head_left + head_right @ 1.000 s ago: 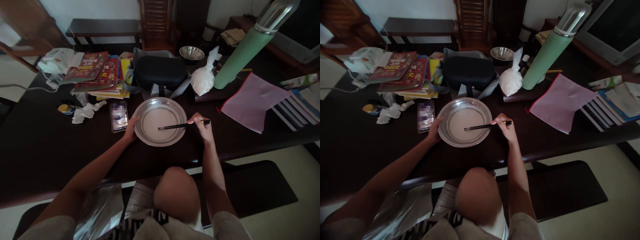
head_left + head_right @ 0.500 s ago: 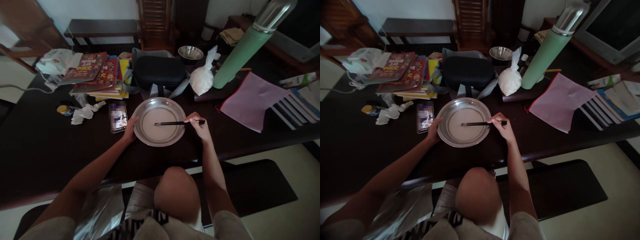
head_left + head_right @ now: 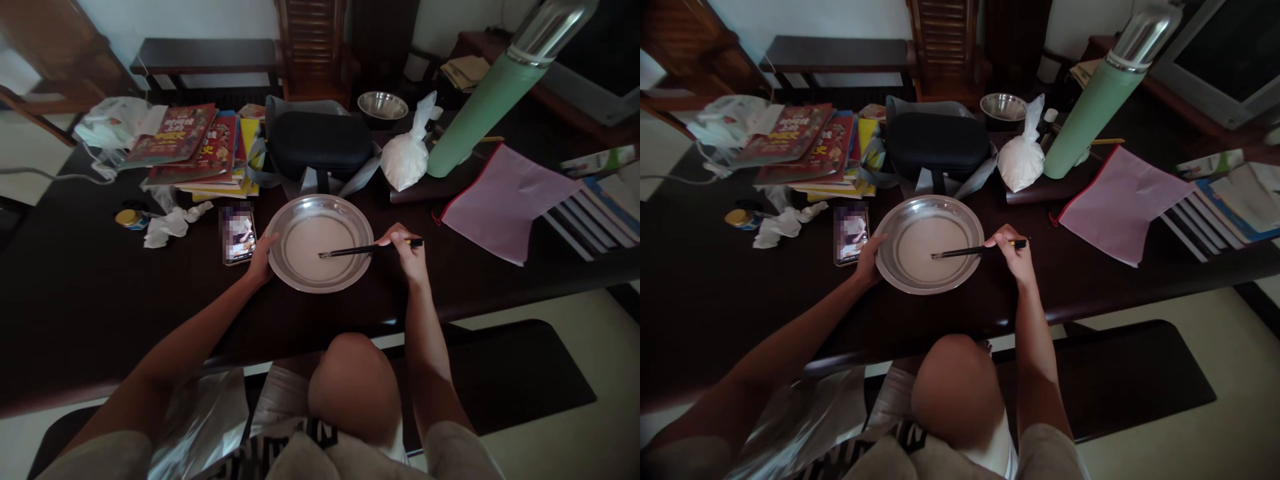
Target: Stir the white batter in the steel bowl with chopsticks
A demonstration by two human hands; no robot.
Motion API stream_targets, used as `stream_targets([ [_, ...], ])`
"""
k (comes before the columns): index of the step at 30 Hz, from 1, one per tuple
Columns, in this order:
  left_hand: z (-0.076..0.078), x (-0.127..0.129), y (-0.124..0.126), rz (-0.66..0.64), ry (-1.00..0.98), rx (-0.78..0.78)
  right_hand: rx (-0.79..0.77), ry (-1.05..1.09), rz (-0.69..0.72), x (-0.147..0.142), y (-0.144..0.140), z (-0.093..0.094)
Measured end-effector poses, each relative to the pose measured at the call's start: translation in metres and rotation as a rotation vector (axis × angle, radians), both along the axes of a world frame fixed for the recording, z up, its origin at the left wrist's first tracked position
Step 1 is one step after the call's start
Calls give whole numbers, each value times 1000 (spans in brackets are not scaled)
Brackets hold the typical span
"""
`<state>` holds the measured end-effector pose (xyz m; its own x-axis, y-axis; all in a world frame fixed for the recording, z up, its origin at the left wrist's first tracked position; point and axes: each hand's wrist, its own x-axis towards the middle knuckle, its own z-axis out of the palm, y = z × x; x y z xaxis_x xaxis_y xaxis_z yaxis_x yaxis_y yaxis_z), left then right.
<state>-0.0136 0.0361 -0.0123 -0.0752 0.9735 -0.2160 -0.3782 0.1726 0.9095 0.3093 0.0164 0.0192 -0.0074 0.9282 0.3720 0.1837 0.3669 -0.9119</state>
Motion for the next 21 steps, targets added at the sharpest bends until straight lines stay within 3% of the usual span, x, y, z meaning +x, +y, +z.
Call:
stream_targets([
  [4, -2, -1, 1, -1, 0, 22, -5, -79, 110, -2, 1, 1],
  [10, -2, -1, 1, -13, 3, 17, 16, 15, -26, 1, 0, -2],
  [15, -2, 0, 1, 15, 10, 20, 16, -88, 119, 0, 1, 0],
  [21, 0, 0, 0, 18, 19, -9, 20, -7, 8, 1, 0, 0],
])
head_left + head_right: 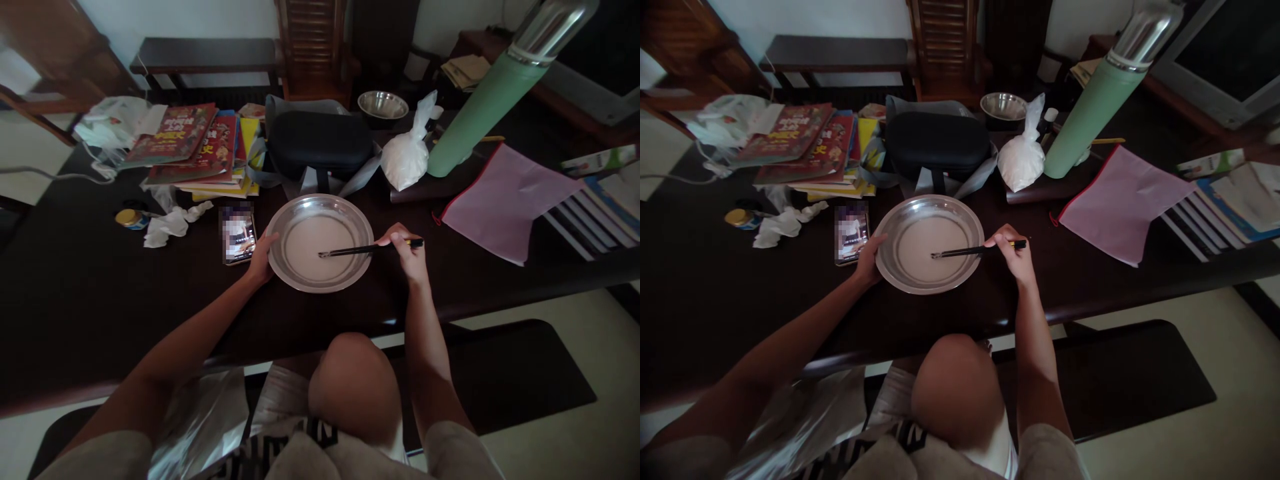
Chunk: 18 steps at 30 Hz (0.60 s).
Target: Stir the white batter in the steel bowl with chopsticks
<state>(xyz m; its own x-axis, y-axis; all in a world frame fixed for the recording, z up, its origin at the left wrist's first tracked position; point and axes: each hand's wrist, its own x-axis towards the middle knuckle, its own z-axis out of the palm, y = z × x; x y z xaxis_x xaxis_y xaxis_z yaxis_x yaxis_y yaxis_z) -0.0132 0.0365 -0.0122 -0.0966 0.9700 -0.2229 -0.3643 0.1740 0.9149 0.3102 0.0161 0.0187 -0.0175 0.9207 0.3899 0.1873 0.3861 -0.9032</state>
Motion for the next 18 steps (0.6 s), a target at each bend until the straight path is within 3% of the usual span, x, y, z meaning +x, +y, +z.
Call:
stream_targets([
  [4, 2, 1, 0, 12, 5, 5, -7, -61, 114, -1, 0, 1],
  [9, 0, -1, 0, -9, -3, 8, -1, -4, -25, 1, 0, 0],
  [15, -2, -1, 0, -28, -19, 36, -8, -64, 126, 0, 2, 0],
  [18, -1, -1, 0, -22, -18, 37, 2, -45, 47, 1, 1, 0],
])
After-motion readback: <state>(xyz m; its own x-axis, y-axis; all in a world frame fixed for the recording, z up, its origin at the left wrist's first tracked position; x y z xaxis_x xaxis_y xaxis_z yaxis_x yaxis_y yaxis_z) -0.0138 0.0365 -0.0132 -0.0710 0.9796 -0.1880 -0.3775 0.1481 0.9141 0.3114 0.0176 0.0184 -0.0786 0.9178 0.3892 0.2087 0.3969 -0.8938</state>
